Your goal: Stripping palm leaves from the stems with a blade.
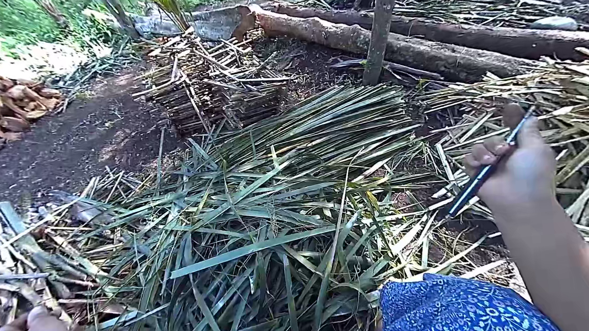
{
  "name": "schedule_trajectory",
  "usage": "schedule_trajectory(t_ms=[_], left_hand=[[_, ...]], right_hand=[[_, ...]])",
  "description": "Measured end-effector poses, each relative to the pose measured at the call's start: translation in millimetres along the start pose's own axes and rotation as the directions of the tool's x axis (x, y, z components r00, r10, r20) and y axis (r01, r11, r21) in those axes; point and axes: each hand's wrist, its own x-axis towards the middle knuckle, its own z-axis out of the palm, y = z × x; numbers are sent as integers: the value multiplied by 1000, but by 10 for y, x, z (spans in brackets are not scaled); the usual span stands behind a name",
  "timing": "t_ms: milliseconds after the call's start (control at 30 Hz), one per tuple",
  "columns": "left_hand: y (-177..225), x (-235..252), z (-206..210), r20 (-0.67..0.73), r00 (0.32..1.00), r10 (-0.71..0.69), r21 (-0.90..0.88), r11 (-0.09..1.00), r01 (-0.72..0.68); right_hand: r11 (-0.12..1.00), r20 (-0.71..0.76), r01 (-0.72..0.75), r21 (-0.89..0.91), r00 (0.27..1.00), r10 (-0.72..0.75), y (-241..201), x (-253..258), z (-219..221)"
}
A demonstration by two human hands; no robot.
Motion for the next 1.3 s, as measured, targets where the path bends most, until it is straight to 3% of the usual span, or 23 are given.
schedule_trajectory(t_ms=[100,233,333,500,600,733,867,1133,1300], left_hand=[[-150,-67,-106,-57,998,-41,43,998,43],[639,-762,-87,144,967,209,-108,975,-194],[1144,-1184,120,301,869,392,-227,915,-334],[1630,-1953,368,443,606,661,-470,747,-471],[1724,-2242,433,479,478,736,-542,676,-498],[1773,-2419,439,488,367,792,-610,610,-505],[1764,-2387,431,488,294,822,-671,568,-476],[1564,-1792,373,504,262,823,-618,556,-556],[1499,-1538,310,575,242,782,-546,587,-598]], right_hand=[[1000,-5,-10,-25,1000,9,-59,39,-129],[936,245,-41,-349,960,133,38,-233,-7],[870,512,-30,-492,799,316,131,-534,152],[777,682,-41,-628,452,575,235,-986,433],[788,717,-64,-613,375,588,285,-1141,554],[825,735,-118,-552,398,549,293,-1241,652],[868,735,-103,-485,489,469,307,-1242,673],[965,637,7,-263,753,168,167,-909,530],[978,563,34,-204,822,89,89,-828,476]])
